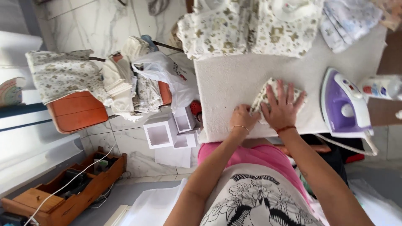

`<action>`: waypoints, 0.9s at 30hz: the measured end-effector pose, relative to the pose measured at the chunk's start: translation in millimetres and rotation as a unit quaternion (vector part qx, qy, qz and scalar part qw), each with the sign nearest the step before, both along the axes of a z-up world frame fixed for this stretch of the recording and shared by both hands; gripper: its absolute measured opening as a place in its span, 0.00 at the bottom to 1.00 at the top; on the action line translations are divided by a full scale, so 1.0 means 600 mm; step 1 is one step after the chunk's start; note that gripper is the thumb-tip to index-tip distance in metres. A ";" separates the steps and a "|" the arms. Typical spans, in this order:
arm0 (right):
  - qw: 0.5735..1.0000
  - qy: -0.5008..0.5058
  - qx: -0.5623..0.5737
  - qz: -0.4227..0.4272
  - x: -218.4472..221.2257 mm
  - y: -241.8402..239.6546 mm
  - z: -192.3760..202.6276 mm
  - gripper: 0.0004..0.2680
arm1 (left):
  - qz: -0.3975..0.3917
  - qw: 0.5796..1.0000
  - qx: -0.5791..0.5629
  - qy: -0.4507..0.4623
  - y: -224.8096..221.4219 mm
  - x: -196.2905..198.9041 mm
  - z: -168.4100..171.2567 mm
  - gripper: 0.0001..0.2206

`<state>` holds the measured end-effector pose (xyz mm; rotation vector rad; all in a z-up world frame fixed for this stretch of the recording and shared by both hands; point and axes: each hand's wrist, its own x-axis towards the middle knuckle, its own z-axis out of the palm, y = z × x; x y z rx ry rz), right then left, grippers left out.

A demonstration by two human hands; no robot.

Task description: Ironing and folding small baby garments on an ironing board.

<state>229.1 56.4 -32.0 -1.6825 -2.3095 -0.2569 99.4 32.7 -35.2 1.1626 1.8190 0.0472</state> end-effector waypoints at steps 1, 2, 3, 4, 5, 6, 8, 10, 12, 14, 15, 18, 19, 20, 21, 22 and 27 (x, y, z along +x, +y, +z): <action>1.000 0.005 0.005 0.007 -0.006 0.015 -0.002 0.18 | 0.007 1.000 0.005 0.005 0.018 -0.006 -0.003 0.20; 1.000 0.010 -0.014 0.010 -0.004 0.009 0.003 0.18 | -0.016 1.000 -0.017 0.007 0.016 -0.004 0.000 0.20; 0.999 0.016 -0.033 0.012 0.000 0.002 0.007 0.18 | -0.039 0.998 -0.040 0.008 0.015 -0.001 0.002 0.21; 0.999 0.014 -0.031 0.011 0.004 0.000 0.029 0.18 | -0.040 0.998 -0.038 0.006 0.010 -0.002 0.000 0.21; 0.973 0.120 -0.195 -0.021 0.009 -0.002 0.052 0.17 | 0.008 0.994 -0.081 -0.066 0.007 -0.002 -0.001 0.21; 0.911 0.225 -0.343 -0.041 0.008 0.018 0.070 0.20 | 0.060 0.983 -0.112 -0.134 0.026 -0.008 -0.006 0.22; 0.920 0.175 -0.349 0.041 0.025 0.061 0.115 0.26 | 0.018 0.989 -0.058 -0.137 0.052 -0.011 0.037 0.21; 0.916 0.120 -0.367 0.110 0.041 0.080 0.150 0.35 | -0.029 0.989 -0.021 -0.144 0.062 -0.009 0.098 0.20; 0.896 0.038 -0.379 0.229 0.045 0.115 0.170 0.40 | -0.127 0.968 0.177 -0.126 0.100 -0.013 0.173 0.16; 0.882 0.103 -0.393 0.240 0.042 0.153 0.207 0.27 | -0.148 0.932 0.299 -0.139 0.131 -0.017 0.238 0.14; 0.862 0.169 -0.407 0.251 0.037 0.173 0.225 0.15 | -0.168 0.882 0.413 -0.150 0.146 -0.023 0.271 0.12; 0.863 0.346 -0.365 0.046 0.042 0.208 0.275 0.13 | -0.087 0.851 0.517 -0.024 0.177 -0.047 0.343 0.21; 0.862 0.345 -0.367 0.051 0.033 0.227 0.287 0.13 | -0.083 0.851 0.518 -0.021 0.175 -0.061 0.343 0.21; 0.844 0.407 -0.350 -0.004 0.023 0.245 0.299 0.19 | -0.024 0.830 0.552 -0.080 0.172 -0.076 0.344 0.17; 0.818 0.466 -0.332 -0.060 0.012 0.263 0.311 0.26 | 0.036 0.800 0.583 -0.139 0.169 -0.092 0.345 0.12; 0.818 0.466 -0.334 -0.057 0.008 0.280 0.293 0.26 | 0.038 0.800 0.583 -0.136 0.162 -0.107 0.329 0.12; 0.833 0.419 -0.340 -0.122 0.026 0.335 0.179 0.19 | 0.115 0.907 0.347 -0.211 0.097 -0.197 0.248 0.20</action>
